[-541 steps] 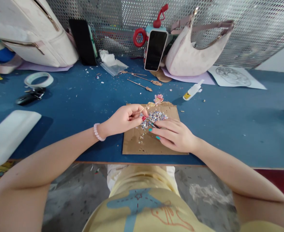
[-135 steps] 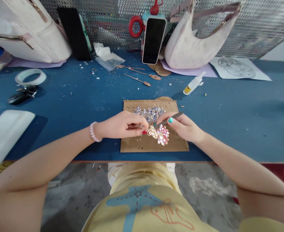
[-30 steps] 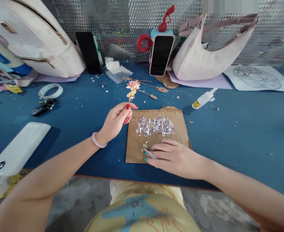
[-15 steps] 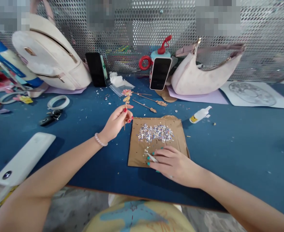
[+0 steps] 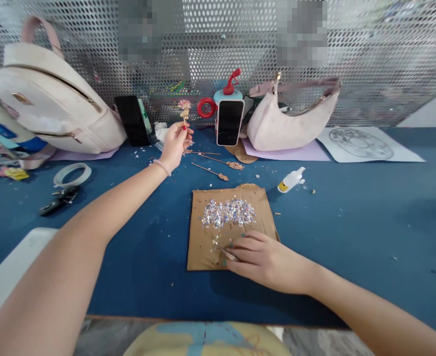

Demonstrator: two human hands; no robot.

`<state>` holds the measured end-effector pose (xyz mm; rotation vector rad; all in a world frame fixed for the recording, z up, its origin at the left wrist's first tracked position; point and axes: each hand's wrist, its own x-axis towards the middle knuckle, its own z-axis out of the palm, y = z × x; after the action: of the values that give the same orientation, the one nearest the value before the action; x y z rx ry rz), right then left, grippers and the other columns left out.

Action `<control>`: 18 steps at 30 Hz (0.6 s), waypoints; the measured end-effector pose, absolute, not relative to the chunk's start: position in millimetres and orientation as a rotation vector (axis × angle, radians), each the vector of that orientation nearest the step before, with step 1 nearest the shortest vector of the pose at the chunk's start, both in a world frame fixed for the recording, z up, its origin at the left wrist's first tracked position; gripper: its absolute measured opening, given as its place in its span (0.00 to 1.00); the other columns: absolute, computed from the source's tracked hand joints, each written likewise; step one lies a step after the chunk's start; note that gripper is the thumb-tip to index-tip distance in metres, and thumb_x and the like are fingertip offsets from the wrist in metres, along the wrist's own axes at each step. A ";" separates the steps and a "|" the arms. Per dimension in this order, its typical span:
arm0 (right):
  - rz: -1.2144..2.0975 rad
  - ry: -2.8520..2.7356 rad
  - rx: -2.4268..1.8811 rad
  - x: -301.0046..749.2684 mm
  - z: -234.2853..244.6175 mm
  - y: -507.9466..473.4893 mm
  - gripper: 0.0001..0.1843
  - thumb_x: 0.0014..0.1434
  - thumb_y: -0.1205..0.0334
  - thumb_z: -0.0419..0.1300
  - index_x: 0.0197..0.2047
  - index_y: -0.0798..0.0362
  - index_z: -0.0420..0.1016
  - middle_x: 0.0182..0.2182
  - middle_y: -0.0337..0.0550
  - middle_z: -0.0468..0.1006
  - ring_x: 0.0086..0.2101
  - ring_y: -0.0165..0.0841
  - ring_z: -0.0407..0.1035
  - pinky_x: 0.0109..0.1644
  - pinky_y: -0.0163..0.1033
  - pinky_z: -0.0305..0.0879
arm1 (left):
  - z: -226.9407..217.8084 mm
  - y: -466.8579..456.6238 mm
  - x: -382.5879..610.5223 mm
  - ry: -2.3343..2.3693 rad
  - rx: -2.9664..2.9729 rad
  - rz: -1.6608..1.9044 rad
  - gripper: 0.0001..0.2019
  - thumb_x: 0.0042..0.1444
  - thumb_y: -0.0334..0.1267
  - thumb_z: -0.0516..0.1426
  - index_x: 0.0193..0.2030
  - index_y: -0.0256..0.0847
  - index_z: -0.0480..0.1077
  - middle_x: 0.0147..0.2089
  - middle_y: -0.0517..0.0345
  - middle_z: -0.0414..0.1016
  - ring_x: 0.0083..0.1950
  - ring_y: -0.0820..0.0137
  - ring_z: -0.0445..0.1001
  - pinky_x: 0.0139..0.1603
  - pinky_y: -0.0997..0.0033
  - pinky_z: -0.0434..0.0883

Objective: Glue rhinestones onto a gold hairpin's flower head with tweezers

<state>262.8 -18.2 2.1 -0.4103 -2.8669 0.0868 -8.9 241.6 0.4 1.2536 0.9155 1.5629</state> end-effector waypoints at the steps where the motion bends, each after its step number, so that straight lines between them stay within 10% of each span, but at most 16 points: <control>1: 0.080 -2.865 -0.409 263.2 2.9 -17.8 0.12 0.68 0.67 0.51 0.52 0.55 0.71 0.42 0.45 0.79 0.47 0.35 0.70 0.52 0.43 0.62 | 1.5 259.8 -6.8 0.930 1.244 1.605 0.06 0.64 0.39 0.58 0.42 0.41 0.66 0.35 0.62 0.70 0.30 0.81 0.69 0.34 0.79 0.68; 9: 0.050 -2.823 -0.406 264.4 3.7 -19.2 0.10 0.67 0.67 0.54 0.49 0.53 0.72 0.43 0.47 0.79 0.45 0.33 0.71 0.49 0.41 0.64 | -3.8 325.2 12.8 0.960 1.212 1.813 0.14 0.62 0.48 0.59 0.43 0.40 0.65 0.32 0.63 0.65 0.29 0.80 0.65 0.32 0.77 0.63; 18: 0.153 -2.723 -0.467 264.5 -3.9 -17.3 0.12 0.66 0.65 0.53 0.52 0.53 0.70 0.39 0.46 0.80 0.45 0.33 0.71 0.50 0.41 0.64 | 9.9 200.2 32.7 0.767 1.441 1.670 0.09 0.63 0.45 0.58 0.42 0.44 0.67 0.30 0.63 0.64 0.21 0.80 0.57 0.18 0.76 0.52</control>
<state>264.5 -17.3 -3.9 -0.4673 -2.7229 0.1532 32.7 200.2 9.9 1.4407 0.7671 1.6695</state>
